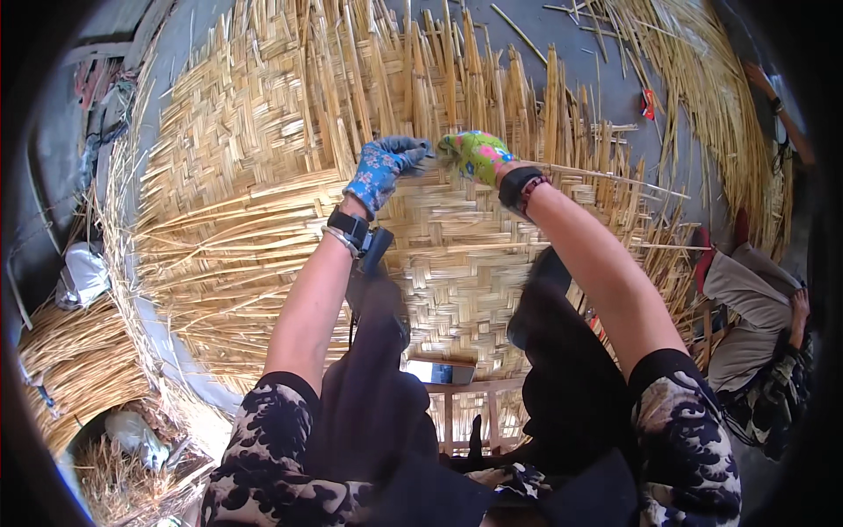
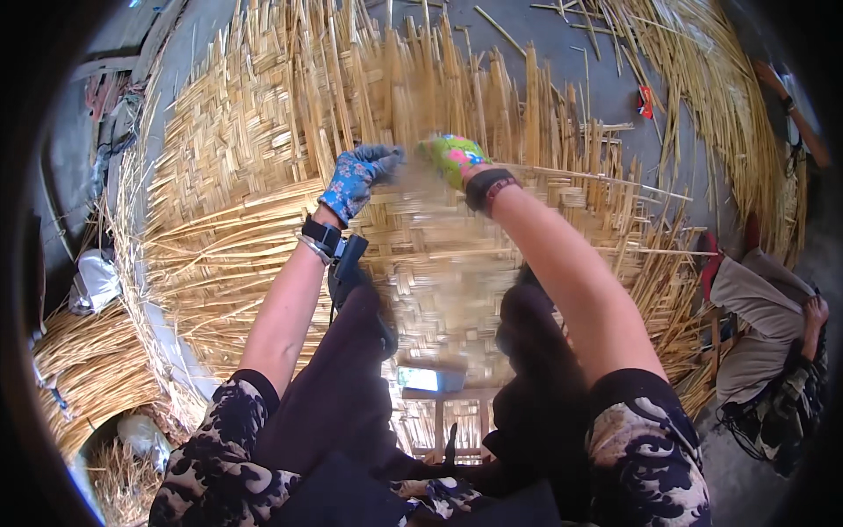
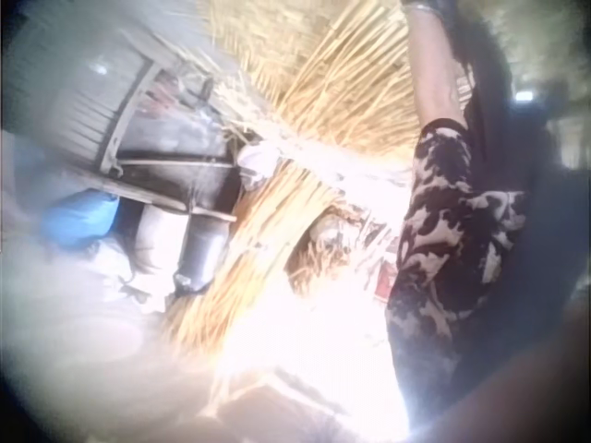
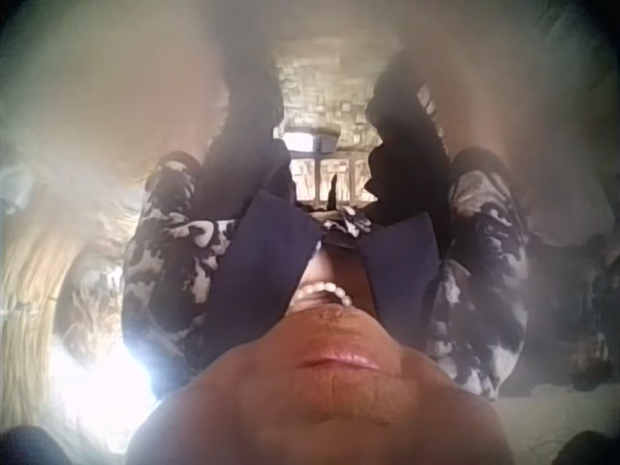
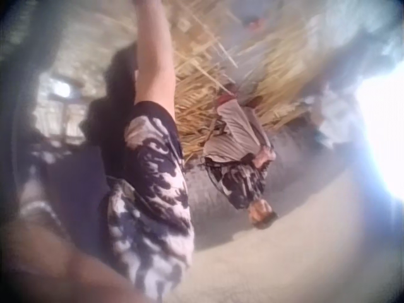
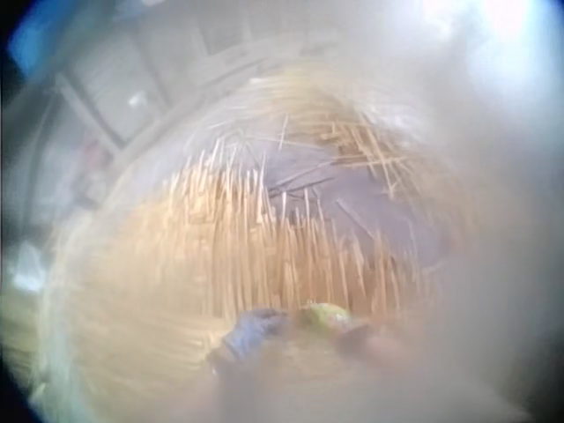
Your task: The recorder and others are weaving large mats or structures from long, thin bamboo or straw strips on the floor.
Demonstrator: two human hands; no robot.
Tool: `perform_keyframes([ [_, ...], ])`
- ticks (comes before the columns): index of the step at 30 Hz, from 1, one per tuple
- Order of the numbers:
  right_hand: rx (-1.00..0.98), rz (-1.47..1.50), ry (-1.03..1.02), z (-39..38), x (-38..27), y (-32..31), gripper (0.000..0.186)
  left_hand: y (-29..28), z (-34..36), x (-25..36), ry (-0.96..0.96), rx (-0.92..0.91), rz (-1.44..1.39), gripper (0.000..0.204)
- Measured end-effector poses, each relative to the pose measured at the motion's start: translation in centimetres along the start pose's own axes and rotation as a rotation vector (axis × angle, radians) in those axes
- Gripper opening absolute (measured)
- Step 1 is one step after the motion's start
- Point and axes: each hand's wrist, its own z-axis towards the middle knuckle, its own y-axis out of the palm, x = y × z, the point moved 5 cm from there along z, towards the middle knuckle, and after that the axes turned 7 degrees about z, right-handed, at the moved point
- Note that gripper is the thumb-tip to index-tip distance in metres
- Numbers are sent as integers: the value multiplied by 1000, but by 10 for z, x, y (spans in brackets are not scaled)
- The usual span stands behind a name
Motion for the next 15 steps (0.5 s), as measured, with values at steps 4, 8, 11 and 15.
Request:
perform_keyframes([
  [4,29,-335,-233,-1,22,4,16,15,15,-1,-82,-149,56,23],
  [8,167,-26,-28,7,29,5,22,-10,33,4,-4,82,-91,42],
  [11,198,463,66,10,58,12,23,18,42,11,85,116,199,46],
  [15,273,187,11,4,64,6,21,41,35,14,2,-24,456,32],
])
